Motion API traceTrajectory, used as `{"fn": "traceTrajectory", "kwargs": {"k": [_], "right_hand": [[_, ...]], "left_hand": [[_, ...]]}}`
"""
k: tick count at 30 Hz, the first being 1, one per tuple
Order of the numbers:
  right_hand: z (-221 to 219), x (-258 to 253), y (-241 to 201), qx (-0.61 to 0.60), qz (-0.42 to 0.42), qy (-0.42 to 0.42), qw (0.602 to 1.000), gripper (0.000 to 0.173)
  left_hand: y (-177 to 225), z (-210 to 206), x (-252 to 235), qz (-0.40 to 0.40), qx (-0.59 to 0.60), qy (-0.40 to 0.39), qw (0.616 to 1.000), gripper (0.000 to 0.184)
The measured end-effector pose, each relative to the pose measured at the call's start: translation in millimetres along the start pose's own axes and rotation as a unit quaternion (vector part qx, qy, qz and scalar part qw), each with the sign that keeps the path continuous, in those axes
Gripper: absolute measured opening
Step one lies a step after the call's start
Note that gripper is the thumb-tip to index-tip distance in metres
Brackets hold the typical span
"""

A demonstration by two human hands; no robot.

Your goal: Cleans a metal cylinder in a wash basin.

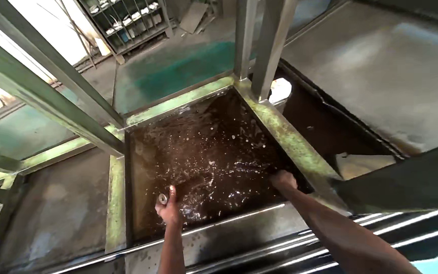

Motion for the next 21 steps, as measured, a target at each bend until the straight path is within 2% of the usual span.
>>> {"fn": "traceTrajectory", "kwargs": {"k": [2,4,5,6,7,8,9,11,13,15,17,19,21], "right_hand": [[-14.4,7.0,-0.8,-0.03,-0.014,-0.022,0.999,0.047],[-32.6,25.5,-28.5,-0.191,0.014,-0.109,0.976,0.035],[-38.5,41.1,-52.6,-0.302,0.033,-0.193,0.933,0.029],[-38.1,60.1,-80.0,-0.383,0.056,-0.282,0.878,0.031],[-31.3,82.1,-107.4,-0.419,0.093,-0.351,0.832,0.033],[-19.8,104.1,-131.0,-0.418,0.15,-0.389,0.807,0.034],[-7.6,121.9,-148.4,-0.398,0.211,-0.388,0.804,0.031],[9.9,132.9,-158.8,-0.347,0.302,-0.317,0.829,0.027],[9.8,105.4,-142.1,-0.298,0.321,-0.216,0.873,0.028],[5.4,65.2,-105.3,-0.237,0.226,-0.135,0.935,0.033],[5.7,31.4,-58.2,-0.146,0.097,-0.064,0.982,0.038],[4.3,16.2,-17.7,-0.06,-0.008,-0.022,0.998,0.045],[-8.5,12.0,2.2,-0.018,-0.05,-0.008,0.999,0.046]], "left_hand": [[1.3,4.4,-0.8,-0.015,-0.026,0.022,0.999,0.053],[8.2,3.2,2.9,-0.013,-0.069,0.035,0.997,0.063],[12.4,1.0,3.8,-0.018,-0.091,0.046,0.995,0.065],[15.9,-1.3,3.5,-0.03,-0.121,0.058,0.991,0.065],[19.5,-2.5,3.0,-0.044,-0.154,0.062,0.985,0.067],[23.6,-4.0,3.0,-0.064,-0.184,0.063,0.979,0.067],[27.0,-5.8,4.4,-0.087,-0.212,0.06,0.972,0.067],[34.2,-12.5,10.5,-0.108,-0.243,0.031,0.964,0.068],[36.3,-21.5,13.5,-0.107,-0.208,-0.019,0.972,0.068],[34.3,-28.8,14.8,-0.101,-0.115,-0.077,0.985,0.063],[34.8,-34.6,15.1,-0.094,-0.033,-0.143,0.985,0.046],[38.2,-37.9,17.2,-0.057,0.03,-0.203,0.977,0.039],[43.6,-46.1,23.4,-0.019,0.07,-0.208,0.975,0.05]]}}
Point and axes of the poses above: each hand's wrist, its own x-axis away from the middle knuckle, its own z-axis out of the back of the hand, y = z × x, the point moved 1 cm from there along -x, towards the middle knuckle, and after that the axes turned 10 degrees about x, right-handed, at the moved point
